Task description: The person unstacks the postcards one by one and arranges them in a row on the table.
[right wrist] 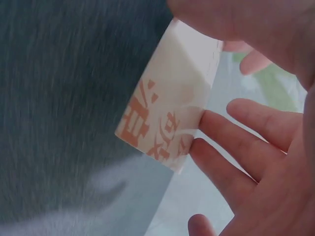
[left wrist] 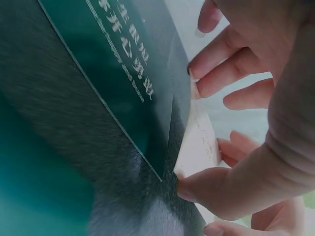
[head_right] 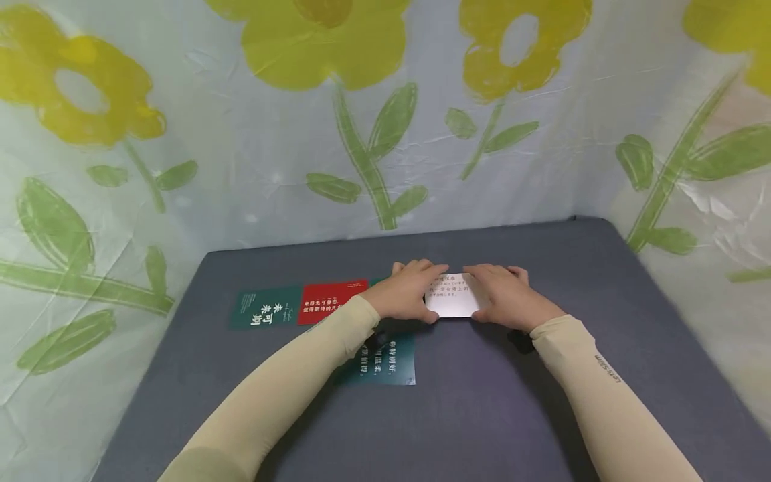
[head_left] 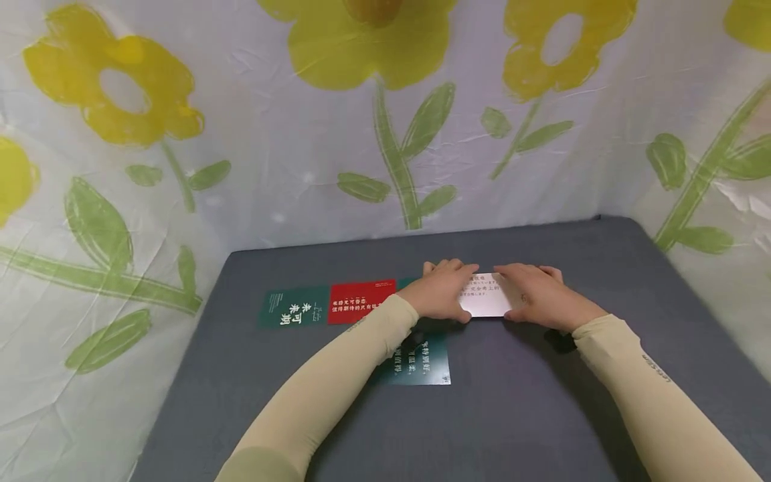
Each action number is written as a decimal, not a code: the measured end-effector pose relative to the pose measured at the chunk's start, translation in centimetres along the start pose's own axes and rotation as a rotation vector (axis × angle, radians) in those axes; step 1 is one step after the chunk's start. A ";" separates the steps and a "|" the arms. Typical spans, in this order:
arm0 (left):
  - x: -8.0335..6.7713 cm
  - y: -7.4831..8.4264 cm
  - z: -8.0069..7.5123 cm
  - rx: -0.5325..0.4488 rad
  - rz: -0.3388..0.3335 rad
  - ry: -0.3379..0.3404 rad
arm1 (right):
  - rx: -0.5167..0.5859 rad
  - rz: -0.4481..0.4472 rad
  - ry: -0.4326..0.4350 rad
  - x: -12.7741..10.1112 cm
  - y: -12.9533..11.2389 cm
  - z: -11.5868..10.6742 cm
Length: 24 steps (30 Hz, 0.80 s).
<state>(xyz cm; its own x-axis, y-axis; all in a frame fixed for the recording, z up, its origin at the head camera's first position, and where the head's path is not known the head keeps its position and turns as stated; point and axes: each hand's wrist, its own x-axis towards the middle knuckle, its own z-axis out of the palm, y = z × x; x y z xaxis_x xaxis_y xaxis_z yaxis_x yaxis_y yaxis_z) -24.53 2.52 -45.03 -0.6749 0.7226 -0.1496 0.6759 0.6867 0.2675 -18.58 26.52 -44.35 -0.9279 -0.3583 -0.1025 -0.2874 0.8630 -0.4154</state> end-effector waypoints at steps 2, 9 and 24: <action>1.0 0.2 0.1 -0.010 0.003 0.002 | 0.007 0.014 -0.005 -0.1 0.7 -0.5; 2.6 0.5 0.2 -0.078 -0.020 -0.030 | 0.008 0.015 -0.027 0.4 2.8 -0.9; 3.3 0.6 0.7 -0.047 -0.014 -0.018 | 0.038 0.031 -0.067 0.6 4.0 -0.8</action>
<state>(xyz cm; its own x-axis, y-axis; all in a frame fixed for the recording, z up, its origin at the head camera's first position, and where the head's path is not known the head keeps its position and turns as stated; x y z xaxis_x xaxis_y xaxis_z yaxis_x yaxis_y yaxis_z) -26.10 5.35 -46.06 -0.6782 0.7148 -0.1705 0.6517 0.6922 0.3100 -20.50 30.01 -45.35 -0.9179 -0.3557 -0.1758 -0.2483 0.8605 -0.4447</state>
